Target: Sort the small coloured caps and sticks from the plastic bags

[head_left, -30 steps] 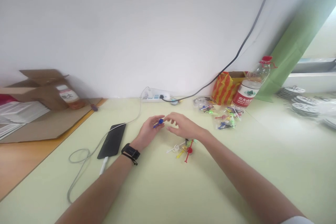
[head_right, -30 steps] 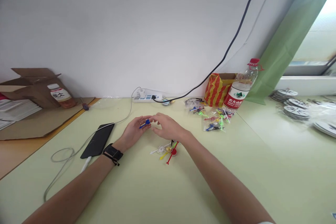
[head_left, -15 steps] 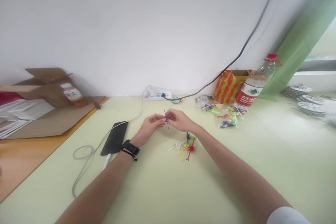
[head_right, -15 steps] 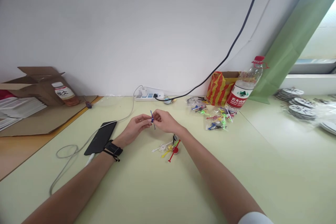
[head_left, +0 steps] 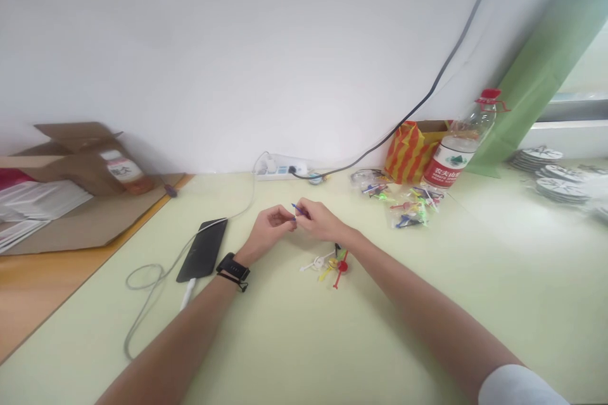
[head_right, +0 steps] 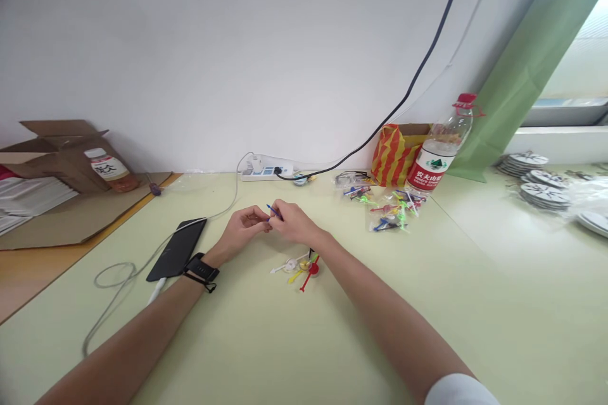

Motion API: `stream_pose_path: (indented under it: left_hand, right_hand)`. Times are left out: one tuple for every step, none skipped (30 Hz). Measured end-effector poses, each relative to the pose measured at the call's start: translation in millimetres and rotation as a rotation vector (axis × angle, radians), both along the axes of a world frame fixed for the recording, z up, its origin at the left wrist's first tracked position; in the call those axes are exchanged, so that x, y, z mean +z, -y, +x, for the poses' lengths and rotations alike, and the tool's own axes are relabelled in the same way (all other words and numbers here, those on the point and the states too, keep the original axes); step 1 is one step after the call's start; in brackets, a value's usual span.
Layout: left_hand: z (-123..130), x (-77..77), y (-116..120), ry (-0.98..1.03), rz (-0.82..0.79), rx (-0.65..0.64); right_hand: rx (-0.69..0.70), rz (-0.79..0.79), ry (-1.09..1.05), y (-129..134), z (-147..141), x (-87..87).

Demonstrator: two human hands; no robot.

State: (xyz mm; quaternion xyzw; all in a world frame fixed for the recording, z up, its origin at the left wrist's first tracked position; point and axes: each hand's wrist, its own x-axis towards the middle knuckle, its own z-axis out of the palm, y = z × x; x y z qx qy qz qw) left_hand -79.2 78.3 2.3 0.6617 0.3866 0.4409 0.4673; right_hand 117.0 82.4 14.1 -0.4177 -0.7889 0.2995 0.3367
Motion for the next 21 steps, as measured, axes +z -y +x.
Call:
stream_pose_path:
  left_hand:
    - [0, 0.1, 0, -0.006, 0.012, 0.018]
    - [-1, 0.1, 0, -0.014, 0.021, 0.035]
    - [-2, 0.1, 0, -0.025, 0.027, 0.049]
    - [-3, -0.2, -1, -0.043, 0.034, 0.054]
    - [-5, -0.9, -1, -0.07, 0.048, 0.053]
    - [-6, -2.1, -3, -0.11, 0.073, 0.05]
    - [-7, -3.7, -4, -0.156, 0.109, 0.053]
    - [-8, -5.6, -5, -0.198, 0.153, 0.065]
    - [-10, -7.7, -7, -0.228, 0.194, 0.084]
    - [-11, -9.8, -8, -0.242, 0.22, 0.107]
    - [-11, -11.6, -9, -0.242, 0.23, 0.128]
    - [-12, -13.0, -9, -0.236, 0.229, 0.147]
    - [-12, -13.8, -9, -0.23, 0.226, 0.164]
    - [-11, -14.0, -8, -0.226, 0.225, 0.178]
    - [-11, -13.6, -8, -0.221, 0.228, 0.188]
    - [-10, -12.7, -7, -0.208, 0.234, 0.195]
    - [-8, -11.2, -6, -0.186, 0.239, 0.203]
    - [-7, -9.3, -5, -0.156, 0.245, 0.215]
    - [-6, -7.1, -4, -0.122, 0.251, 0.234]
    - [-4, -4.7, -3, -0.089, 0.259, 0.265]
    - [-3, -2.1, -1, -0.06, 0.269, 0.303]
  right_hand:
    - [-0.014, 0.016, 0.06, -1, 3, 0.5]
    - [-0.023, 0.026, 0.133, -2, 7, 1.0]
    - [-0.027, 0.029, 0.211, -4, 12, 1.8]
    - [-0.03, 0.032, 0.284, -4, 17, 3.0]
    - [-0.036, 0.036, 0.342, -4, 23, 4.9]
    - [-0.048, 0.044, 0.375, -4, 28, 7.7]
    - [-0.05, 0.052, 0.391, -2, 32, 11.4]
    - [-0.027, 0.052, 0.4, -1, 35, 15.9]
    - [0.032, 0.036, 0.415, 2, 38, 20.9]
    - [0.12, 0.0, 0.435, 5, 39, 26.1]
    - [0.225, -0.057, 0.461, 8, 39, 31.0]
    - [0.333, -0.129, 0.494, 11, 38, 35.2]
    - [0.423, -0.205, 0.53, 14, 36, 38.5]
    - [0.479, -0.266, 0.562, 16, 35, 40.6]
    - [0.505, -0.306, 0.585, 18, 33, 41.7]
    - [0.508, -0.321, 0.59, 18, 32, 41.9]
    - [0.492, -0.309, 0.569, 18, 31, 41.4]
    - [0.456, -0.276, 0.523, 17, 31, 40.3]
    - [0.406, -0.237, 0.46, 16, 31, 38.9]
    - [0.351, -0.209, 0.389, 14, 32, 37.1]
    - [0.295, -0.202, 0.313, 11, 32, 35.1]
